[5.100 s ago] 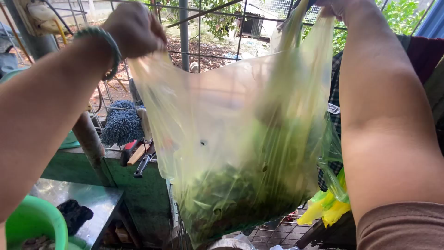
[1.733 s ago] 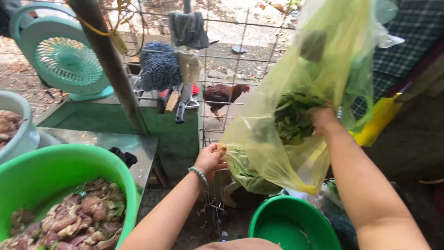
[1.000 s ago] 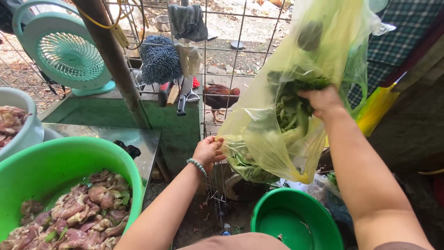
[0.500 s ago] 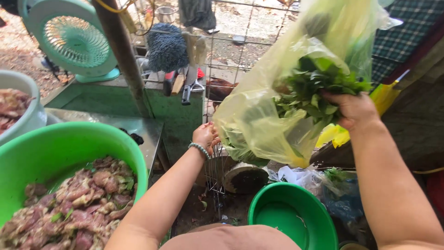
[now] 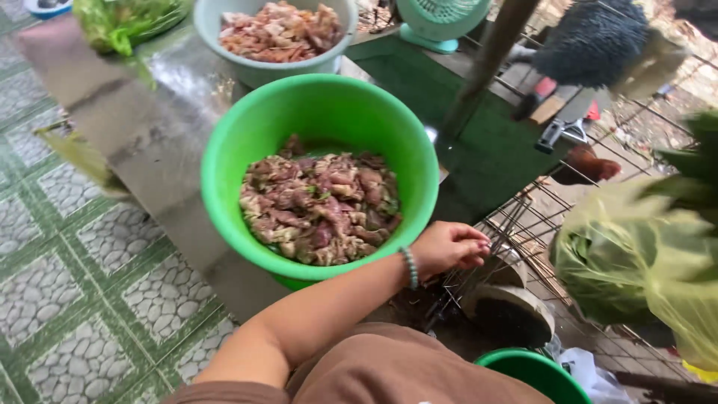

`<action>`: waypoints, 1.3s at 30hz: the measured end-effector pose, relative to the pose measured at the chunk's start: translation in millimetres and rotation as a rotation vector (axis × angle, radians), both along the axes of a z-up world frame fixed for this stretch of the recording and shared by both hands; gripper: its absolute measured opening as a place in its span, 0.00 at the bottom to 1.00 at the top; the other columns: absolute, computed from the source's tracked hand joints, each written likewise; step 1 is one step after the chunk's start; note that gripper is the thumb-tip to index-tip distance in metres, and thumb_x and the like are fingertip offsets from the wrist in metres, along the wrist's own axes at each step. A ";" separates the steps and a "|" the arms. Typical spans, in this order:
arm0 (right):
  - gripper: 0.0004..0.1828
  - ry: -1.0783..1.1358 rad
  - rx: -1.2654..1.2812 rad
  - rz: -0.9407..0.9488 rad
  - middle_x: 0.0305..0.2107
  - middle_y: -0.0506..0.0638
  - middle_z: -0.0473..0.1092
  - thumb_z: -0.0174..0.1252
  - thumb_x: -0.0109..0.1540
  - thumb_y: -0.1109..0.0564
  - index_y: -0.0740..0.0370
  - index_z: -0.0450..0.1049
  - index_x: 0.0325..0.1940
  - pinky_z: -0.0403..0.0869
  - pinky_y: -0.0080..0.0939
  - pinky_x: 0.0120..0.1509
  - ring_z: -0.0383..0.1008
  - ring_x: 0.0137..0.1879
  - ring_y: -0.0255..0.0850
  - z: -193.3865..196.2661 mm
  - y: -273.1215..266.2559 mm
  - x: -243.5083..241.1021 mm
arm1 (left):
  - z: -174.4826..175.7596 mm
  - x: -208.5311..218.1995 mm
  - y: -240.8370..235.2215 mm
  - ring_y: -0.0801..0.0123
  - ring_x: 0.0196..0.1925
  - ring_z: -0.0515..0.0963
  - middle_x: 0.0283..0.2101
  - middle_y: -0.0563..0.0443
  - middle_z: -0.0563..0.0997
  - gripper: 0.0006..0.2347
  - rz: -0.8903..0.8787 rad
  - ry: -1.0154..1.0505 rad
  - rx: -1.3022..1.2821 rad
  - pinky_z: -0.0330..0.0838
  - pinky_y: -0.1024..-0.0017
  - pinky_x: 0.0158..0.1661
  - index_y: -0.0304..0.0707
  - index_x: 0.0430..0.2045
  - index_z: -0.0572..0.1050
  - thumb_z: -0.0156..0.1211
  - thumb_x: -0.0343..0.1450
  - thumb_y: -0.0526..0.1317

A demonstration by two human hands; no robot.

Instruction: Skewer pieces of marinated meat and green leaves onto a metal spit.

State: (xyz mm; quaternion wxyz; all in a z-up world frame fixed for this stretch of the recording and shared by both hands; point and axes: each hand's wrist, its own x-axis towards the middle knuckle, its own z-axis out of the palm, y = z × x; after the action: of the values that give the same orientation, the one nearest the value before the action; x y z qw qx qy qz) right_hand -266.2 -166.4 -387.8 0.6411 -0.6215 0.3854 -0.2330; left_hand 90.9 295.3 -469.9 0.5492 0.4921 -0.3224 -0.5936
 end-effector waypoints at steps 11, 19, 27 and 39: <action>0.31 0.070 -0.654 0.492 0.53 0.51 0.77 0.72 0.51 0.61 0.54 0.75 0.58 0.77 0.41 0.64 0.77 0.59 0.40 0.7 401.2 396.3 | 23.6 170.0 216.0 0.75 0.38 0.85 0.37 0.51 0.86 0.05 1.089 -0.501 -0.199 0.82 0.78 0.38 0.35 0.41 0.81 0.59 0.75 0.33; 0.52 0.636 -1.092 0.715 0.69 0.65 0.55 0.80 0.44 0.53 0.46 0.66 0.70 0.63 0.51 0.74 0.59 0.72 0.61 40.2 399.1 428.1 | -21.7 191.1 257.6 0.76 0.38 0.83 0.37 0.52 0.86 0.06 1.276 -0.799 -0.092 0.77 0.78 0.40 0.32 0.40 0.81 0.63 0.74 0.35; 0.16 0.205 -0.826 0.270 0.51 0.57 0.79 0.59 0.71 0.45 0.60 0.79 0.51 0.80 0.48 0.59 0.84 0.55 0.47 69.3 423.6 432.4 | -10.1 169.6 237.7 0.63 0.37 0.85 0.38 0.49 0.85 0.05 1.320 -1.255 0.007 0.78 0.68 0.39 0.42 0.39 0.81 0.64 0.73 0.39; 0.33 0.188 -0.284 0.299 0.58 0.83 0.69 0.56 0.66 0.37 0.63 0.75 0.65 0.67 0.62 0.69 0.68 0.66 0.72 66.7 421.9 414.6 | 3.9 164.6 239.1 0.56 0.39 0.84 0.38 0.48 0.84 0.05 1.089 -1.490 0.187 0.77 0.60 0.39 0.41 0.36 0.81 0.67 0.70 0.39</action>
State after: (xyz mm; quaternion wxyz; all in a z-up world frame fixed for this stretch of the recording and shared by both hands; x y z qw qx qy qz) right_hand 148.4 255.5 -321.0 0.5358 -0.7746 0.3106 -0.1282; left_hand 255.5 534.4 -466.0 0.3612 0.8724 -0.2673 0.1923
